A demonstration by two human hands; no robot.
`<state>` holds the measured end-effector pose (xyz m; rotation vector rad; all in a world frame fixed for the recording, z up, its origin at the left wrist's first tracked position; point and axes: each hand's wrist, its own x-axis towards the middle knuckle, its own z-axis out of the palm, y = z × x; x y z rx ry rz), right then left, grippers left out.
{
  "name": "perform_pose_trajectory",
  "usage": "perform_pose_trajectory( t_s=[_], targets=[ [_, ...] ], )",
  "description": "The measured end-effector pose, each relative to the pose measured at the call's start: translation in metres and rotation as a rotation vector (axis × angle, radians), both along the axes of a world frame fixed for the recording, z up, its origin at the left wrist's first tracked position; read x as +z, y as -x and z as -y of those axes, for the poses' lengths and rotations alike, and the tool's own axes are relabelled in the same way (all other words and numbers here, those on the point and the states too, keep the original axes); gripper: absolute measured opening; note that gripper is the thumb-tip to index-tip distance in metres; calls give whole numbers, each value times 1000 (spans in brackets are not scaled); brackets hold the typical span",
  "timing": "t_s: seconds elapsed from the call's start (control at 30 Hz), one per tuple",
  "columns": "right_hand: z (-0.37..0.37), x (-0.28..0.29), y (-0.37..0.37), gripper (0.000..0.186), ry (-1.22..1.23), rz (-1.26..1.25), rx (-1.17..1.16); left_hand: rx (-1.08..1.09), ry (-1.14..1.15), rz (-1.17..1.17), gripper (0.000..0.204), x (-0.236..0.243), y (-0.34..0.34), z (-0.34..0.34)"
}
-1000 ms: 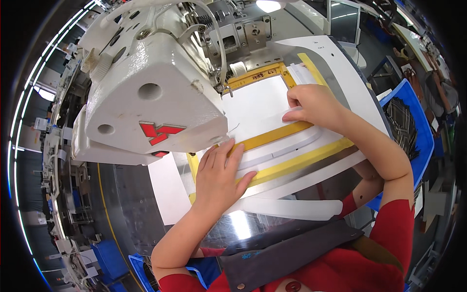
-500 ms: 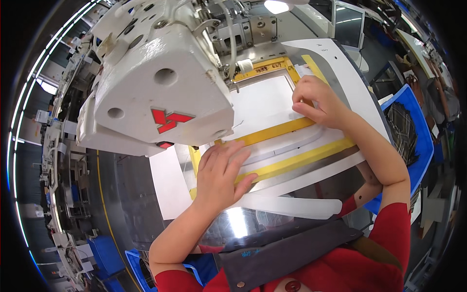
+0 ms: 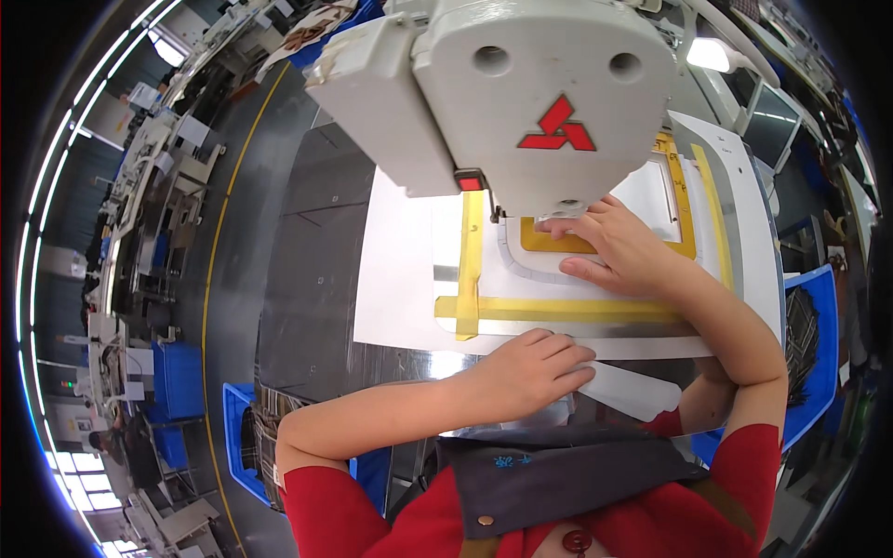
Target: Sewing labels onto leather components using an automated industrial sewing machine.
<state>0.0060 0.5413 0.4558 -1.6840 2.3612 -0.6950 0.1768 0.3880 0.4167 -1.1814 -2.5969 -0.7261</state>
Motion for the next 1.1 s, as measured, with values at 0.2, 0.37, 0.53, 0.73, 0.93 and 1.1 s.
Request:
perform_pose_trajectory(
  t_s=[0.2, 0.37, 0.53, 0.73, 0.93, 1.1],
  targets=[
    [-2, 11, -3, 36, -1, 21, -33, 81, -34, -92, 33, -1, -14, 10],
    [-100, -35, 34, 39, 10, -236, -257, 406, -231, -295, 30, 22, -68, 47],
    [-94, -14, 3, 36, 92, -312, -149, 1399, -293, -767, 11, -20, -158, 160],
    [-33, -5, -37, 27, 83, -268, 169, 2287, -375, 308, 60, -135, -298, 292],
    [-9, -6, -54, 19, 65, -207, 222, 1842, -991, 456, 37, -137, -253, 268],
    [-13, -8, -55, 18, 31, -190, 232, 1818, -505, 260, 28, -125, -225, 227]
  ],
)
